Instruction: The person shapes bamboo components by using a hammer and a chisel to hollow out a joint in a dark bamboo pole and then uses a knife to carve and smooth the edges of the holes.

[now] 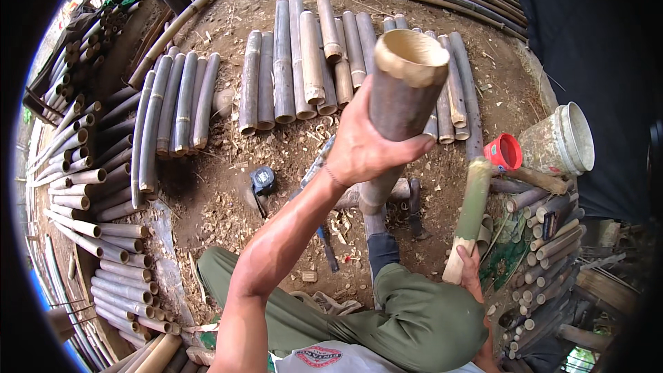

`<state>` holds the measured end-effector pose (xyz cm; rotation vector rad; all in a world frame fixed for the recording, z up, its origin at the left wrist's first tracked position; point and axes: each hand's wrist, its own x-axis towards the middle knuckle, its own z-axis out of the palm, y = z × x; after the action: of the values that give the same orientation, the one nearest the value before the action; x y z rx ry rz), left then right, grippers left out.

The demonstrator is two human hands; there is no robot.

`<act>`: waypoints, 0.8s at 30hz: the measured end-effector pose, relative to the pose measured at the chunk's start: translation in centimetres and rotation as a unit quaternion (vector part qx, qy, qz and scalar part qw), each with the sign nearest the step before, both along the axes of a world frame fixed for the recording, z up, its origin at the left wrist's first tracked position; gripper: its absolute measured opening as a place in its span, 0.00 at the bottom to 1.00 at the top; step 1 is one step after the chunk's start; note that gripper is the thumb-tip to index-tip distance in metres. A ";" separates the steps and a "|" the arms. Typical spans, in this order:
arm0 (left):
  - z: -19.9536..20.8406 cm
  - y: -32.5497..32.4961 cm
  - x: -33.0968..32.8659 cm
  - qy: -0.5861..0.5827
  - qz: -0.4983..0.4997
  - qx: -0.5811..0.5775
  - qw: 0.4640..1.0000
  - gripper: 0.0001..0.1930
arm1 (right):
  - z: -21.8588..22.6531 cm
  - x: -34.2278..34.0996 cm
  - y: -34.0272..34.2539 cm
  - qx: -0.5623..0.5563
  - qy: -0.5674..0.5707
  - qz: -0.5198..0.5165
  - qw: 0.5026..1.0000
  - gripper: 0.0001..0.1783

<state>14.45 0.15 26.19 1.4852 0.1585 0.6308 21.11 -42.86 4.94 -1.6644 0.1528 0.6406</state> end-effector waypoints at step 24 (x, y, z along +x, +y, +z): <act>-3.3 -5.7 0.8 -0.137 -0.103 0.177 0.969 0.41 | 33.4 -4.5 7.5 -0.059 -0.421 0.223 0.877 0.56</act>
<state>15.21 -5.52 22.86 1.7103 -0.3353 0.7131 16.63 -35.34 38.32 -1.9732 -0.8582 0.1837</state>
